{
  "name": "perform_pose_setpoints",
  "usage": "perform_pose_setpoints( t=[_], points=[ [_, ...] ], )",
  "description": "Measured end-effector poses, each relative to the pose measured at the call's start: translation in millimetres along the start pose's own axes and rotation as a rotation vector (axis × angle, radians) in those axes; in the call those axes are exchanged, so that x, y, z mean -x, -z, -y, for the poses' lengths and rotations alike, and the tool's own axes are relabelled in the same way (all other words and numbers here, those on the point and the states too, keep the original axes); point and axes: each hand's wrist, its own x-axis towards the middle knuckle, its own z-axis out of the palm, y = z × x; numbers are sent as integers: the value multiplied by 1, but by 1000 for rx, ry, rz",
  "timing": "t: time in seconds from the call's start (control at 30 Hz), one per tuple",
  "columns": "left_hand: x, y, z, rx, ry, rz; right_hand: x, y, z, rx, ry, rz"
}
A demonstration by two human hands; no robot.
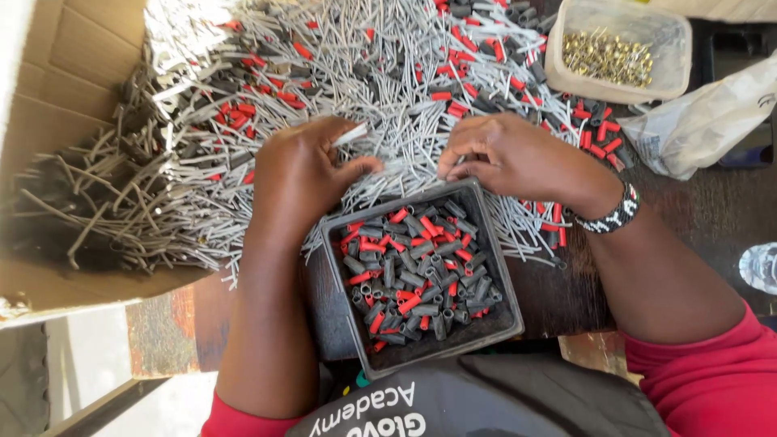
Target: Assembling small electrical wire connectors by hand at a workbench
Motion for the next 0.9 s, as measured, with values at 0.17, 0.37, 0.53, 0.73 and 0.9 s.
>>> perform_pose_setpoints(
  t=[0.17, 0.37, 0.53, 0.73, 0.9],
  points=[
    [-1, -21, 14, -179, -62, -148, -7, -15, -31, 308, 157, -218],
    [-2, -21, 13, -163, -91, -141, 2, 3, -35, 389, 178, -431],
    [-3, -17, 5, -77, -173, -25, 27, 41, -21, 375, 23, -132],
    [-3, -15, 4, -57, -179, 44, 16, 31, -24, 326, -316, 156],
    [-3, -16, 6, -100, -192, 63, 11, 13, -34, 414, -20, -69]
  ],
)
